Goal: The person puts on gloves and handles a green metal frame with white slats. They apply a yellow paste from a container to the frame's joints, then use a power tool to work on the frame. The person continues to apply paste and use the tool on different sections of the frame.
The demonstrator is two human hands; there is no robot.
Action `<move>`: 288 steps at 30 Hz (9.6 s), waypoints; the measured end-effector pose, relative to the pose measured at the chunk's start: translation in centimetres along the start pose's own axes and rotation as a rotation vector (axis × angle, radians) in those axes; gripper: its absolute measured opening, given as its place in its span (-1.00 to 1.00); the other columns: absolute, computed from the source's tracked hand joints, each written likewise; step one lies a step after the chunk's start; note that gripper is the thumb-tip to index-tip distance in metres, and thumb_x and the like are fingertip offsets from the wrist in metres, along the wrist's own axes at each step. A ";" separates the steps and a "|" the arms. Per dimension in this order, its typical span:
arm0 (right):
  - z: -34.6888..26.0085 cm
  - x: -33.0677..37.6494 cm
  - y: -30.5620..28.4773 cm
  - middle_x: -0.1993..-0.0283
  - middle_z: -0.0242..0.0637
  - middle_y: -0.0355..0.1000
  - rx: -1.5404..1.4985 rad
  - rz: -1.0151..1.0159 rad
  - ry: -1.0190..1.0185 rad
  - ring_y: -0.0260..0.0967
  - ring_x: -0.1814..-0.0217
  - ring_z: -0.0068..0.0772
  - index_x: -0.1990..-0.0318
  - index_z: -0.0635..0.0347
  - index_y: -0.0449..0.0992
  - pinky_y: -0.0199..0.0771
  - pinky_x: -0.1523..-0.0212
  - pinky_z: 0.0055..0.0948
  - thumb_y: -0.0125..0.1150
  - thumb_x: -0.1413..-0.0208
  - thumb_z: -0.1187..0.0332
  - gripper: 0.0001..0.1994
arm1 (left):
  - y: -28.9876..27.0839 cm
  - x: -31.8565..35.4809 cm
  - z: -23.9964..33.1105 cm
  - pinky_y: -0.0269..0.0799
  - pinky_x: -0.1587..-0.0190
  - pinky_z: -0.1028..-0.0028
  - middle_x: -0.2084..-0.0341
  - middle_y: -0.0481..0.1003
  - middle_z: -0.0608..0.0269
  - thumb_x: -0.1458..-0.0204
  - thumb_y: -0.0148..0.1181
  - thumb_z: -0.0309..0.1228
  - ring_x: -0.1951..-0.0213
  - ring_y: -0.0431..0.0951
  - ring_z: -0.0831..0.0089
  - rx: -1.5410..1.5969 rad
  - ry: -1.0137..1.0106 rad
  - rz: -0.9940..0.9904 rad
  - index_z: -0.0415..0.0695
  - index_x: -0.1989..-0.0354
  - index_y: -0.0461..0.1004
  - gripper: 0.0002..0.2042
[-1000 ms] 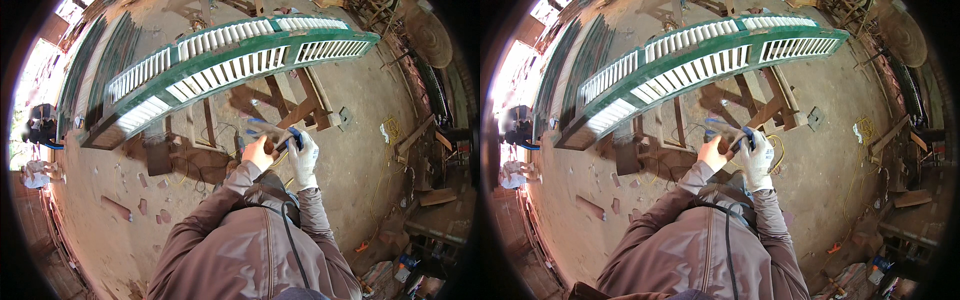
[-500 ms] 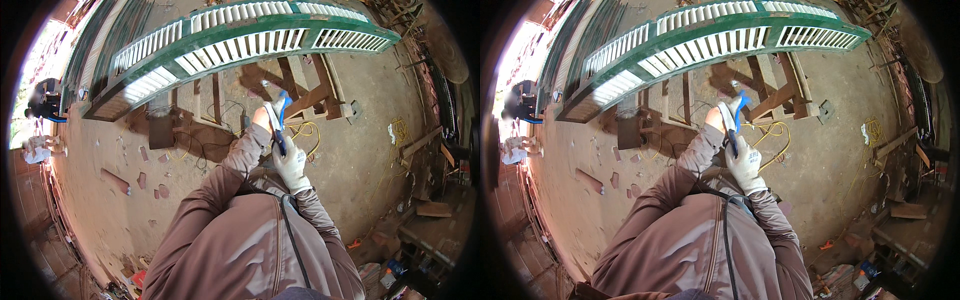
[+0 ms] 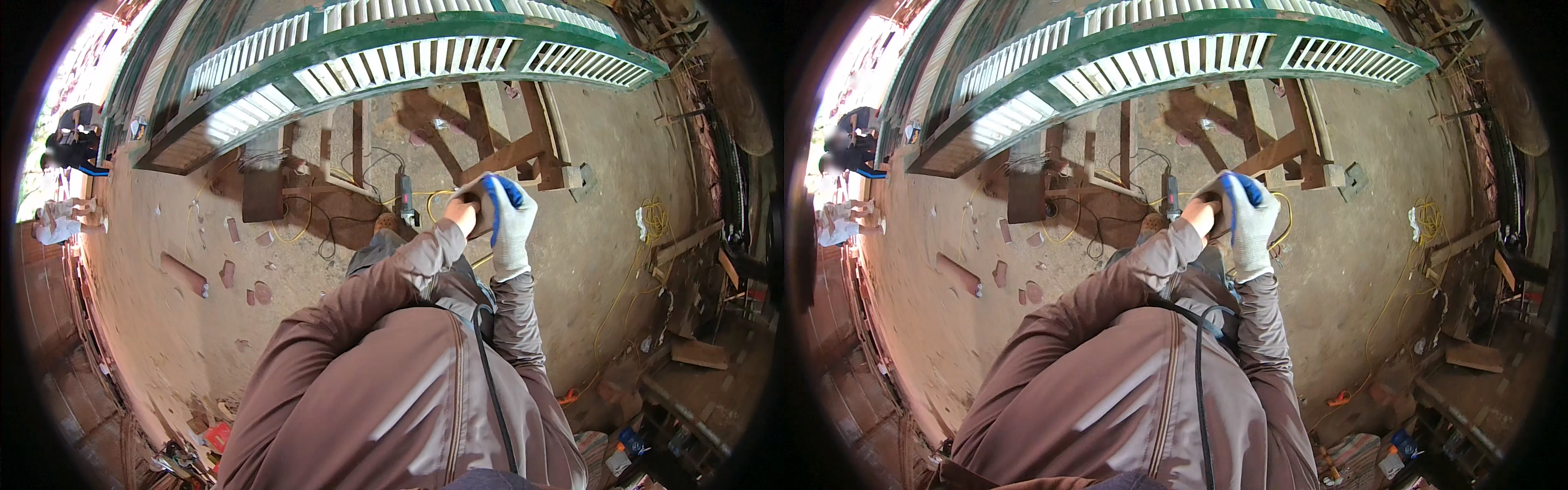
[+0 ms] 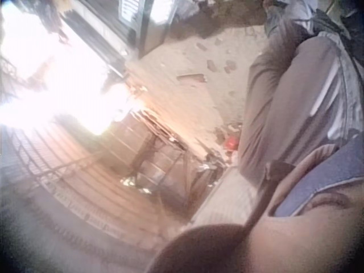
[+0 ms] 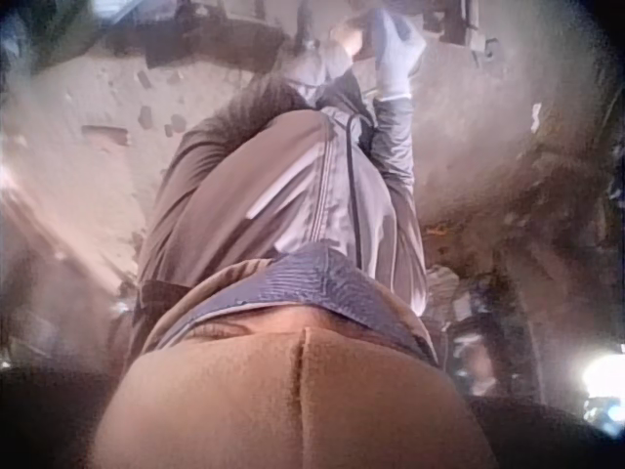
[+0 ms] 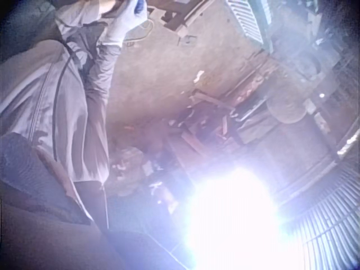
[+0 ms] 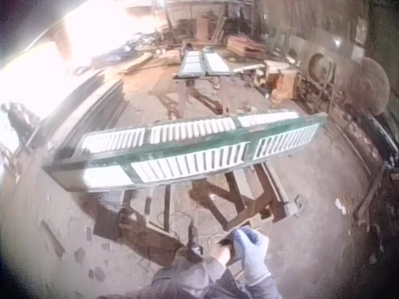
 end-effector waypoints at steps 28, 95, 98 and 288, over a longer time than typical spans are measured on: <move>3.6 3.1 4.3 0.34 -0.15 0.64 0.979 -0.153 -0.235 0.63 0.34 -0.01 -0.26 0.00 0.61 0.58 0.27 -0.08 0.45 -0.06 0.34 -0.47 | -0.6 0.2 18.3 0.26 -0.49 0.05 -0.44 0.44 0.40 -0.15 0.16 0.41 -0.41 0.43 0.26 1.305 0.607 -0.846 0.15 -0.53 0.34 -0.14; 28.2 -19.1 1.6 0.15 -0.18 0.64 -0.604 0.255 0.793 0.63 0.11 -0.10 0.03 0.13 0.58 0.70 0.00 -0.03 0.19 -0.36 -0.29 -0.42 | -42.6 4.6 11.2 0.36 -0.42 0.14 -0.33 0.45 -0.05 -0.19 0.41 -0.14 -0.23 0.54 -0.02 -0.808 -0.347 1.164 0.12 -0.67 -0.56 0.19; 27.5 -18.3 2.4 -0.13 -0.11 0.58 -0.674 0.144 1.040 0.52 -0.17 0.02 -0.11 0.13 0.50 0.52 -0.27 0.11 0.07 -0.33 -0.42 -0.28 | -44.6 3.2 8.7 0.20 -0.52 0.27 -0.50 0.24 0.04 -0.24 0.39 -0.36 -0.40 0.37 0.17 -0.285 -0.097 1.137 0.10 -0.64 -0.69 0.21; -4.5 -11.8 3.0 -0.14 -0.17 0.59 1.575 -0.472 -0.418 0.48 -0.29 0.00 -0.06 0.08 0.64 0.38 -0.30 0.01 0.42 0.05 0.38 -0.58 | -6.1 9.4 26.2 0.56 -0.17 0.20 -0.11 0.65 0.17 -0.08 0.47 -0.10 -0.09 0.67 0.17 -1.620 0.839 -0.049 0.00 -0.28 0.56 -0.42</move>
Point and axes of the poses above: each hand's wrist, its own x-axis away from the middle knuckle, its own y-axis out of the palm, z = x × y, the point moved 7 cm from there along -x, towards the middle knuckle
